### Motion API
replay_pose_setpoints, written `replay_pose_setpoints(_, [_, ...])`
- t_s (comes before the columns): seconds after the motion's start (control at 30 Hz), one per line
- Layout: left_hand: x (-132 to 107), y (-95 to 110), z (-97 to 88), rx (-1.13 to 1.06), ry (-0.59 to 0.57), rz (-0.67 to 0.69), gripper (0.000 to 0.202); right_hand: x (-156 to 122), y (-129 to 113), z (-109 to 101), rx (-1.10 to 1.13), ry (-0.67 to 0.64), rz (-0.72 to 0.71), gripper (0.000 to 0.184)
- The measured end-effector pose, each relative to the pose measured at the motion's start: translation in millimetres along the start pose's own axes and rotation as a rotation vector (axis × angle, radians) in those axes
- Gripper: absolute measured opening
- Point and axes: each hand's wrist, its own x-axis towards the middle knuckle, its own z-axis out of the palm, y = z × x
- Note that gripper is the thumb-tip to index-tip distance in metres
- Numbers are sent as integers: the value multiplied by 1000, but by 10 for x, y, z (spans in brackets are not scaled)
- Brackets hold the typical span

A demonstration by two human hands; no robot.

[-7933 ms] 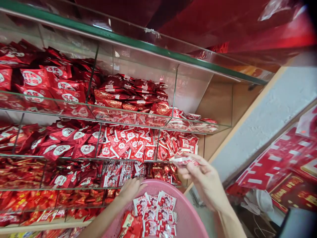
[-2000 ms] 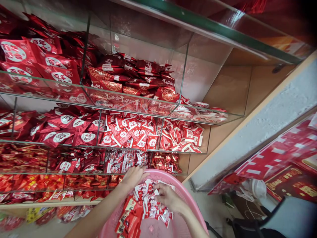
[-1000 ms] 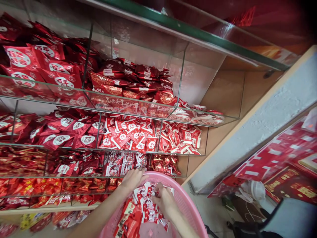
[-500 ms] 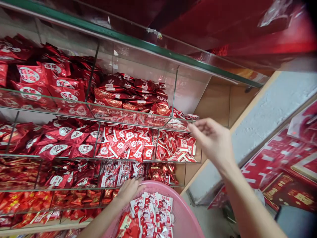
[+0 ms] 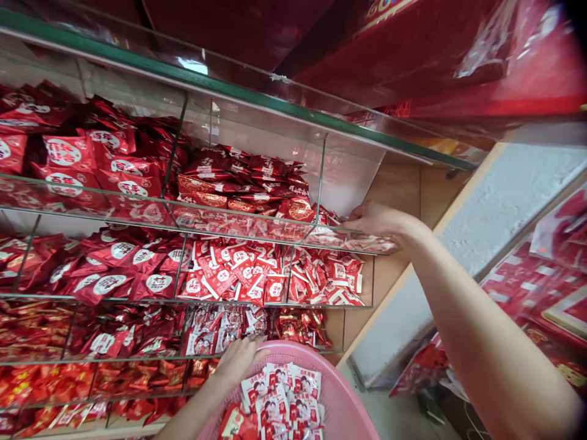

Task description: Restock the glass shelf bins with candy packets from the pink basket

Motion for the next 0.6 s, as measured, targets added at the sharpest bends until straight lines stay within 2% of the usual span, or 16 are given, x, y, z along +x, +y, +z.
replay_pose_setpoints(0.13, [0,-7,15,12,11,2,47,-31,43,-2,-90,127,19,23])
replay_pose_setpoints(0.2, [0,-5,10,4,5,-2,47,-66,68,-9,-63,214,25,19])
replay_pose_setpoints(0.33, [4,3,-3,-1,5,-1,46,-211,83,-35,133,455,-25,16])
replay_pose_setpoints(0.43, [4,13,-10,1,3,-6,47,-427,5,-48,393,619,-52,20])
replay_pose_setpoints(0.53, [-2,24,-19,-7,6,7,47,-730,-131,18,634,631,-148,22])
replay_pose_setpoints(0.6, [-6,31,-28,-21,-5,-5,47,-939,-206,146,662,599,-242,16])
